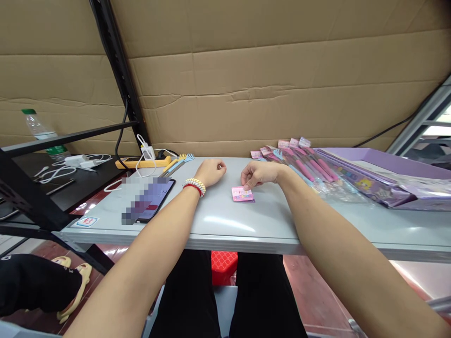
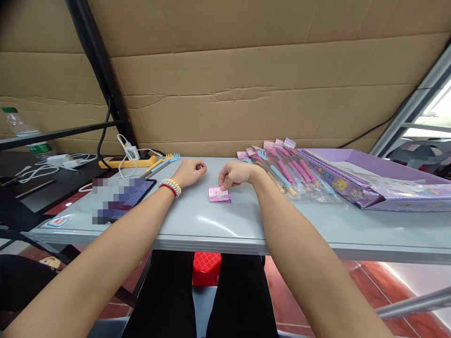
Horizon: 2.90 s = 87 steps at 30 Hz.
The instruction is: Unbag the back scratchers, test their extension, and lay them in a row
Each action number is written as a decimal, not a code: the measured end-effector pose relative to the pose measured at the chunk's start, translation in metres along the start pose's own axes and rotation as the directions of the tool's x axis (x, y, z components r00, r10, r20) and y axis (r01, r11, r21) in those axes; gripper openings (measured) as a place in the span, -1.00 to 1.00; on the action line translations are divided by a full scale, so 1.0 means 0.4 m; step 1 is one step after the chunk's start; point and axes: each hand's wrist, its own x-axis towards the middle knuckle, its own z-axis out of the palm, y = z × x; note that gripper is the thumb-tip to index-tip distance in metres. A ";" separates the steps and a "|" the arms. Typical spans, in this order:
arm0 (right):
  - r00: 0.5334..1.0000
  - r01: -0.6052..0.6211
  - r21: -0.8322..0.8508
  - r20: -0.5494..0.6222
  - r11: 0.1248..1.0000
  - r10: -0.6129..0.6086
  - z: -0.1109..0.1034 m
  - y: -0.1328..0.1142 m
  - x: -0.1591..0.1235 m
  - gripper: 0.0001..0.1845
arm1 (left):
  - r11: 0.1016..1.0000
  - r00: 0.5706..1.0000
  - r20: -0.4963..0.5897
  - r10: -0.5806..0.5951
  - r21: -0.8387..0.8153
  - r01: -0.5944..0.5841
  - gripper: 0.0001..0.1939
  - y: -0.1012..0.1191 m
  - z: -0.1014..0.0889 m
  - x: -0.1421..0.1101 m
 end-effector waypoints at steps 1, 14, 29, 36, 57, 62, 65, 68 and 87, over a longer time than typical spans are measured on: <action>1.000 -0.018 -0.028 0.005 0.999 0.018 -0.001 0.002 0.000 -0.59 | 1.000 1.000 0.004 0.000 0.003 0.000 -0.77 0.000 0.000 0.000; 0.986 -0.157 -0.301 -0.001 0.941 0.164 -0.004 0.004 0.008 -0.45 | 1.000 0.999 0.035 -0.016 0.013 0.016 -0.76 0.006 -0.005 -0.003; 0.996 -0.083 -0.443 0.000 0.893 0.092 0.040 -0.047 0.009 -0.48 | 1.000 0.999 0.037 -0.013 0.010 0.013 -0.75 0.001 0.002 0.000; 0.994 0.009 -0.237 -0.104 0.971 -0.034 0.037 0.008 0.054 -0.53 | 0.991 0.994 0.050 -0.097 0.100 0.092 -0.73 0.009 -0.007 -0.002; 0.925 0.081 -0.198 -0.351 0.977 -0.148 0.050 0.042 0.083 -0.60 | 0.607 0.738 -0.053 -0.673 0.531 0.592 -0.33 -0.075 -0.066 -0.002; 0.942 0.072 -0.237 -0.303 0.969 -0.144 0.050 0.028 0.071 -0.58 | 0.602 0.745 -0.055 -0.665 0.551 0.578 -0.33 -0.074 -0.071 -0.002; 0.953 0.079 -0.225 -0.267 0.971 -0.139 0.049 0.024 0.066 -0.57 | 0.598 0.746 -0.057 -0.663 0.559 0.574 -0.33 -0.072 -0.071 -0.004; 0.963 0.108 -0.211 -0.222 0.972 -0.155 0.048 0.024 0.065 -0.59 | 0.603 0.749 -0.039 -0.662 0.566 0.563 -0.36 -0.070 -0.070 -0.005; 0.979 0.099 -0.178 -0.161 0.979 -0.128 0.053 0.013 0.056 -0.60 | 0.601 0.763 -0.103 -0.638 0.554 0.577 -0.36 -0.091 -0.056 -0.001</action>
